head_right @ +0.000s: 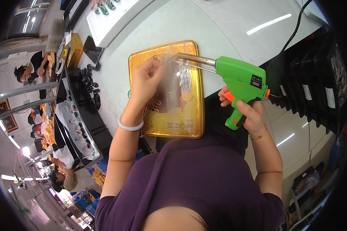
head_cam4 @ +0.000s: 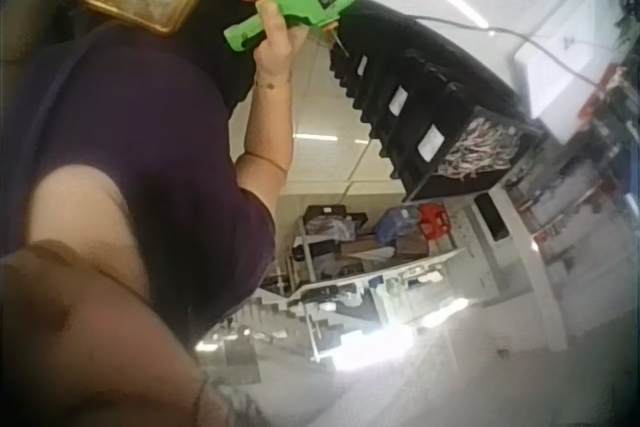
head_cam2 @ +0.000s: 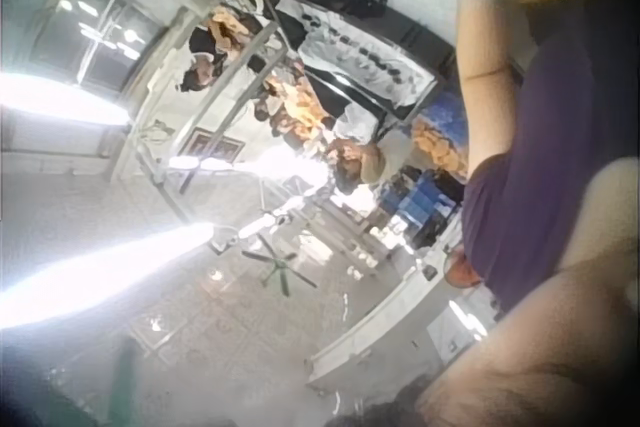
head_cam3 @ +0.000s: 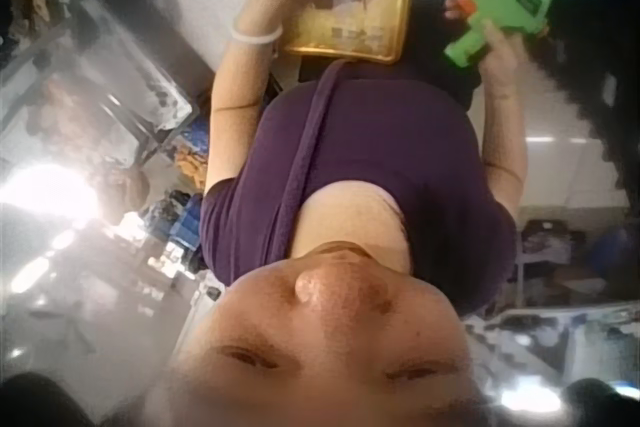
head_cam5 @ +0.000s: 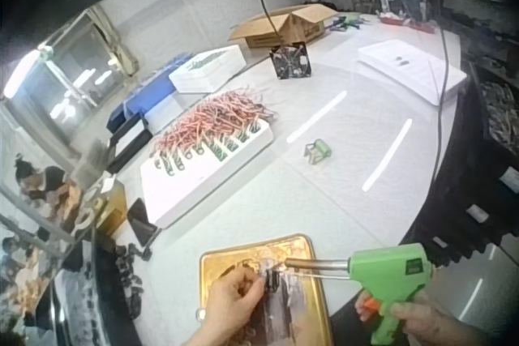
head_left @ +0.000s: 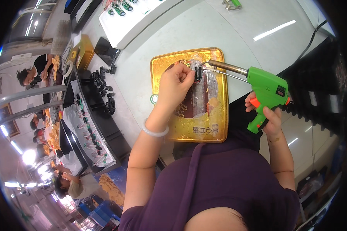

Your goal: The person solders wires and electronic components onto small circuit boards with a soldering iron.

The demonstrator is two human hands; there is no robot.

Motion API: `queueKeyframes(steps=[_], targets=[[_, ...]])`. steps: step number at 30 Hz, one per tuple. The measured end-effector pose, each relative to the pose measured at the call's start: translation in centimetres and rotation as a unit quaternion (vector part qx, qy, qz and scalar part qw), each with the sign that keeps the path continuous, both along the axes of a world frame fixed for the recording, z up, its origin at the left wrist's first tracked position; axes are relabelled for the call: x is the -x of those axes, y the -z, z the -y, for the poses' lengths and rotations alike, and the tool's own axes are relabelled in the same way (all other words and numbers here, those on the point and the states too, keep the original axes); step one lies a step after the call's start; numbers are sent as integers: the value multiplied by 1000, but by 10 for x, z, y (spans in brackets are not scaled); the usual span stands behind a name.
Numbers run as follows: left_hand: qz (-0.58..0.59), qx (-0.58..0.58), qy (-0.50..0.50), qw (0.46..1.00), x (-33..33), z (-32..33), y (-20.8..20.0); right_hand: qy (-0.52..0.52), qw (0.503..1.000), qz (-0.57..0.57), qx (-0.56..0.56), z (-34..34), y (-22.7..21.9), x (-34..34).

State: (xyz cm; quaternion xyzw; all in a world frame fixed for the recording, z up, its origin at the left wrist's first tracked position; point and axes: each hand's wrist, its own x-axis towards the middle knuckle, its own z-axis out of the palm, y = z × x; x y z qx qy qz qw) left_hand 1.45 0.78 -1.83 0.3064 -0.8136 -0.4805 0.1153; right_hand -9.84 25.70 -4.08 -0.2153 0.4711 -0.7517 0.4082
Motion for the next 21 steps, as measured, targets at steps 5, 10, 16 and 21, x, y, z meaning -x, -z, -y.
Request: queueKeyframes(steps=[5, 10, 16, 21], targets=[[-19, -5, -19, 1000, -1, -3, 6, 1, 999, 2, -34, 1, 2, -3], [-43, -25, -31, 998, -1, -5, 6, 12, 999, 12, -28, 3, 0, -3], [-31, 18, -33, 999, 1, -7, 9, 16, 999, 12, -42, 5, 1, -4], [5, 18, -23, 1000, -1, -9, 3, 21, 998, 12, -51, 4, 1, -6]])
